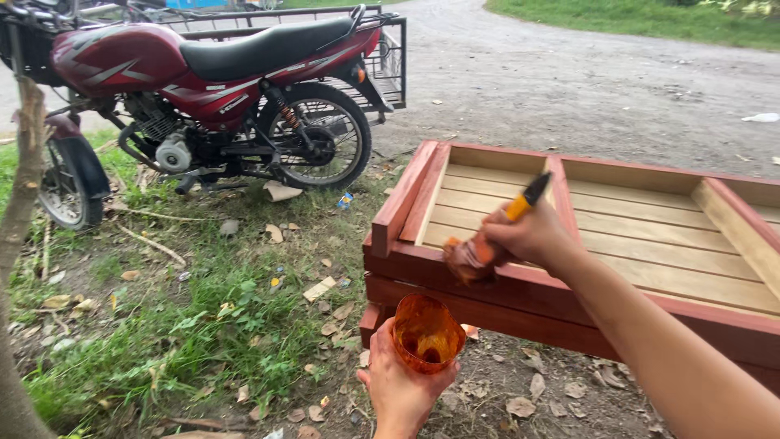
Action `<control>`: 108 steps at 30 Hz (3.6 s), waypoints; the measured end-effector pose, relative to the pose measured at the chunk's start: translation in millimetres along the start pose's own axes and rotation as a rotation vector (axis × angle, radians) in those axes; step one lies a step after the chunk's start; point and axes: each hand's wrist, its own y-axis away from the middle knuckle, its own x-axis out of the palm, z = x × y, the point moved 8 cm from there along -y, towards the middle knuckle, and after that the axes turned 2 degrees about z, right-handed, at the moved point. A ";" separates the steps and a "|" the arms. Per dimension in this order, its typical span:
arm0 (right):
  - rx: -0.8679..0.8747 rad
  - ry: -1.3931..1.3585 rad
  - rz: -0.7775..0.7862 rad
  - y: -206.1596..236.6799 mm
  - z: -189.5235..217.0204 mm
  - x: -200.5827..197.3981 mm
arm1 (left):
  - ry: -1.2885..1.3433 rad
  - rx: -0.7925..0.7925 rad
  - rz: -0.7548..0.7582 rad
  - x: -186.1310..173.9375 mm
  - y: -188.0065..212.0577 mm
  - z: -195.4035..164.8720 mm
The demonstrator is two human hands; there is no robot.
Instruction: The person pours reddish-brown liquid from a bottle into a hollowed container, then uses a brush to apply the liquid as a stain to the frame of a long wooden table. The person repeatedly dips the brush into the container and wipes the table's edges and legs.
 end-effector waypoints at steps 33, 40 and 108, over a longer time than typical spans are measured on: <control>-0.280 -0.122 0.385 31.0 -14.7 -4.4 | -0.036 0.055 -0.019 4.4 17.1 -26.1; -0.159 -0.056 0.166 73.8 -76.1 -126.4 | 0.036 0.047 0.012 13.6 15.0 -24.4; -0.020 0.332 -0.842 263.8 -115.1 -242.2 | 0.114 0.395 0.316 117.9 88.1 -60.3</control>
